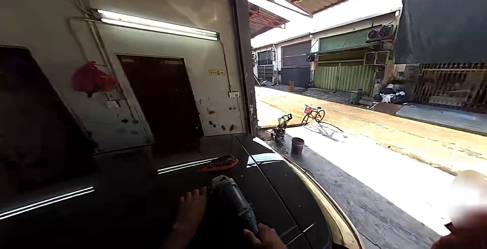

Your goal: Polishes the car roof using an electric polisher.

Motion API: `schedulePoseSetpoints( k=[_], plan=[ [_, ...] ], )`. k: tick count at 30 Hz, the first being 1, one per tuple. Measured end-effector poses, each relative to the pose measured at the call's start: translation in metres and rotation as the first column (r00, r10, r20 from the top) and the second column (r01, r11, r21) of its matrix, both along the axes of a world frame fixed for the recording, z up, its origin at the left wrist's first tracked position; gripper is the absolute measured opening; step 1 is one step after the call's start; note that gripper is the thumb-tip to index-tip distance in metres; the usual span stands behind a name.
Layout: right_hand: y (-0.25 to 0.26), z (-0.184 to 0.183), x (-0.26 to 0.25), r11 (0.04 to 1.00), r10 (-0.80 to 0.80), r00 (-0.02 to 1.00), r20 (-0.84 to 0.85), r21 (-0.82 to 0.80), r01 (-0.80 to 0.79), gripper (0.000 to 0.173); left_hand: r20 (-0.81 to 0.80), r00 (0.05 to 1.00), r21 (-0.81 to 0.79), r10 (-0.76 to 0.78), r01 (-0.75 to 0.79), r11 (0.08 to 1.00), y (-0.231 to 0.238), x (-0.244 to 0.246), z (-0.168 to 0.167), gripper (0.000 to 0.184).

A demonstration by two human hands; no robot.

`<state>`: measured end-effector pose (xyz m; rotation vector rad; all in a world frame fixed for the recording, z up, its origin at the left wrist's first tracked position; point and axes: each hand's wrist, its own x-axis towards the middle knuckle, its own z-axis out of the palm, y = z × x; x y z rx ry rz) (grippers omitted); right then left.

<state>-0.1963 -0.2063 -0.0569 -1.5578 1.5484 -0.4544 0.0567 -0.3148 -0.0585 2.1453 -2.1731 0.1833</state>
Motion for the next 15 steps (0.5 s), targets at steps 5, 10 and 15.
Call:
schedulePoseSetpoints(
  k=[5, 10, 15],
  plan=[
    [-0.006, -0.025, -0.007, 0.999, 0.033, 0.992, 0.122, 0.026, -0.036, 0.06, -0.091, 0.992, 0.18, 0.092, -0.074, 0.981, -0.001, -0.013, 0.012, 0.05],
    [0.005, -0.023, 0.039, 0.993, 0.103, 0.983, 0.149, 0.042, -0.111, 0.056, -0.016, 0.989, 0.108, 0.146, -0.144, 0.984, 0.026, 0.044, -0.002, 0.05],
    [0.02, -0.012, 0.109, 0.952, 0.296, 0.946, 0.135, 0.039, -0.303, 0.057, 0.039, 0.957, 0.071, 0.289, -0.291, 0.954, 0.085, 0.126, 0.0, 0.051]
  ],
)
